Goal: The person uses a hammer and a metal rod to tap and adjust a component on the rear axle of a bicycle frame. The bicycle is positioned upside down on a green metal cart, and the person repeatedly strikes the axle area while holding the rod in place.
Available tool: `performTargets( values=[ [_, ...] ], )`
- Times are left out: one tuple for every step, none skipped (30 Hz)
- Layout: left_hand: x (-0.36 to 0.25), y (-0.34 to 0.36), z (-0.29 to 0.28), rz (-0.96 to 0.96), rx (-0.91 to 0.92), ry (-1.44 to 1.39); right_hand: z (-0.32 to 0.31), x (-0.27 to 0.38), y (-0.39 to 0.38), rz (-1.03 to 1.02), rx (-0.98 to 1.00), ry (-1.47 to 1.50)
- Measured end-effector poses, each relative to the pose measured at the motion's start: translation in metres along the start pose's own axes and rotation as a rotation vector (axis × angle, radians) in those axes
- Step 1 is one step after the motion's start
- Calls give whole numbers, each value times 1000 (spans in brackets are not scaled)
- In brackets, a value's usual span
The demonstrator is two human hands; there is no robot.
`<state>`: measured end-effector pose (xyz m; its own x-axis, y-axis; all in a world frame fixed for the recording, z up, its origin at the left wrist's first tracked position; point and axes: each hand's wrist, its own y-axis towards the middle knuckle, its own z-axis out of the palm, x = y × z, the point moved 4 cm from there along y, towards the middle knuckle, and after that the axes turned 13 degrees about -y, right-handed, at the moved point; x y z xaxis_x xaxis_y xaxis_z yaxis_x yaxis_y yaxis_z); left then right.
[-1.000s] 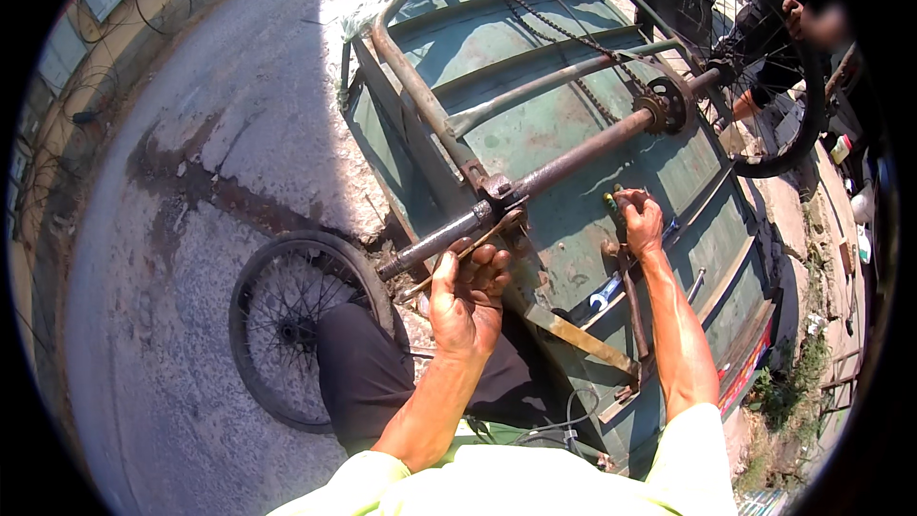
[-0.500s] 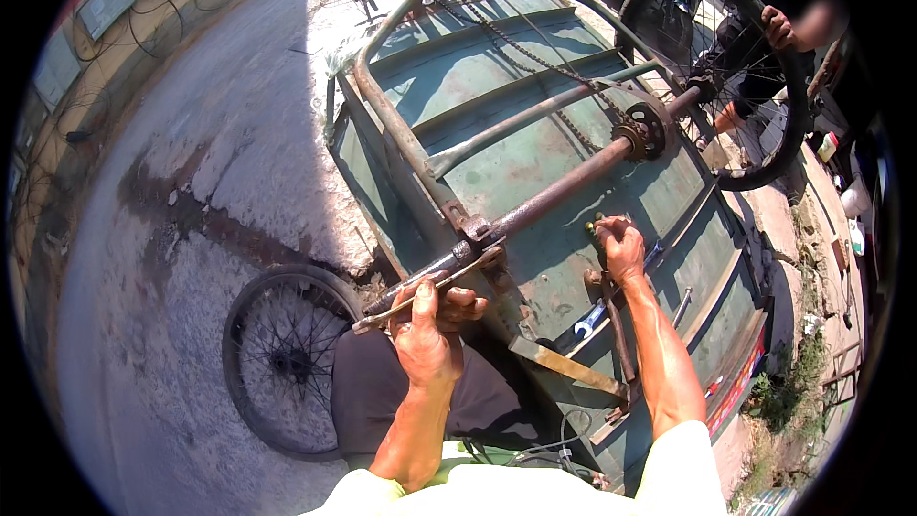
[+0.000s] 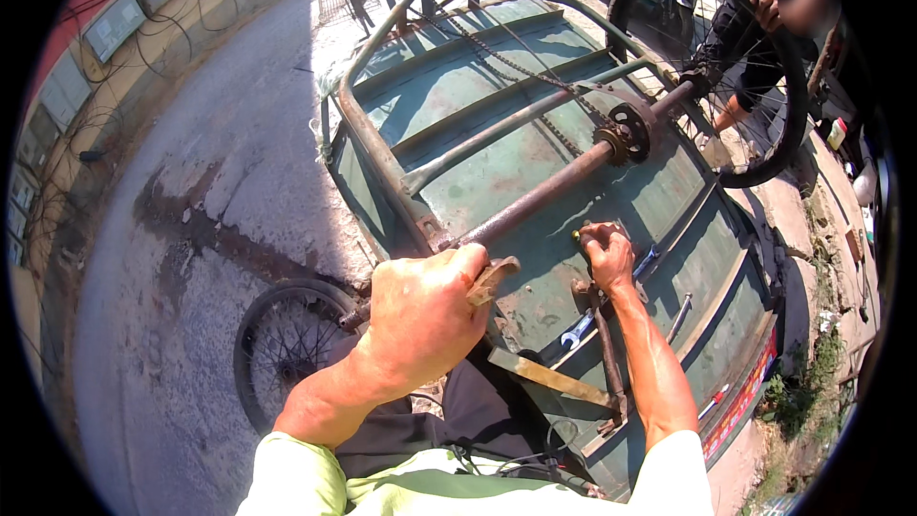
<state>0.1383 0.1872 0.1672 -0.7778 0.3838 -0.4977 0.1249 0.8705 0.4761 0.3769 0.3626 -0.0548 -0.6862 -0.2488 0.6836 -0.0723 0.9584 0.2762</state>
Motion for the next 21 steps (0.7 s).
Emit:
performTargets(
  values=[
    [-1, 7, 6, 18, 43, 51, -1, 6, -1, 24, 16, 9],
    [-1, 16, 13, -14, 145, 156, -3, 11, -1, 32, 17, 4],
    [-3, 25, 17, 6, 203, 187, -8, 13, -3, 48, 16, -11],
    [-5, 29, 17, 22, 260, 227, -9, 19, -5, 58, 17, -18],
    [-5, 27, 17, 20, 251, 206, -6, 8, -2, 10, 23, -69],
    [-3, 28, 20, 28, 232, 182, -10, 6, -1, 8, 12, -64],
    [-2, 27, 20, 37, 214, 158, -9, 4, -1, 14, 6, -52],
    [-2, 23, 14, 50, 160, 109, -8, 1, -1, 19, -1, -41],
    [-2, 17, 11, 60, 114, 65, -5, -3, -1, -14, -19, -33],
    [-3, 13, 6, 71, 68, 19, -2, -6, 0, -47, -37, -25],
    [-5, 11, -4, 99, -9, -45, -2, -9, 1, -80, -55, -18],
    [-4, 4, -13, 111, -77, -106, 0, -8, 0, 2, 4, -3],
    [2, -1, -19, 83, -143, -297, -2, -7, -1, -11, -8, -20],
    [16, -10, -22, 39, -177, -400, -4, -10, -1, -25, -21, -37],
    [25, -21, -28, -73, -230, -596, -1, -13, 1, -16, 2, -29],
    [33, -34, -30, -180, -283, -799, 1, -17, 2, 6, 11, -18],
    [40, -48, -29, -307, -350, -886, 4, -19, 1, 3, 1, -19],
    [52, -63, -27, -385, -406, -970, 4, -16, 1, -7, -8, -22],
    [62, -76, -20, -441, -451, -1102, 1, -9, 0, 13, 9, -7],
    [71, -89, -11, -496, -495, -1234, 1, -8, -1, 18, 11, -13],
    [80, -100, 0, -544, -556, -1307, 0, -7, -1, 21, 15, -19]
  ],
)
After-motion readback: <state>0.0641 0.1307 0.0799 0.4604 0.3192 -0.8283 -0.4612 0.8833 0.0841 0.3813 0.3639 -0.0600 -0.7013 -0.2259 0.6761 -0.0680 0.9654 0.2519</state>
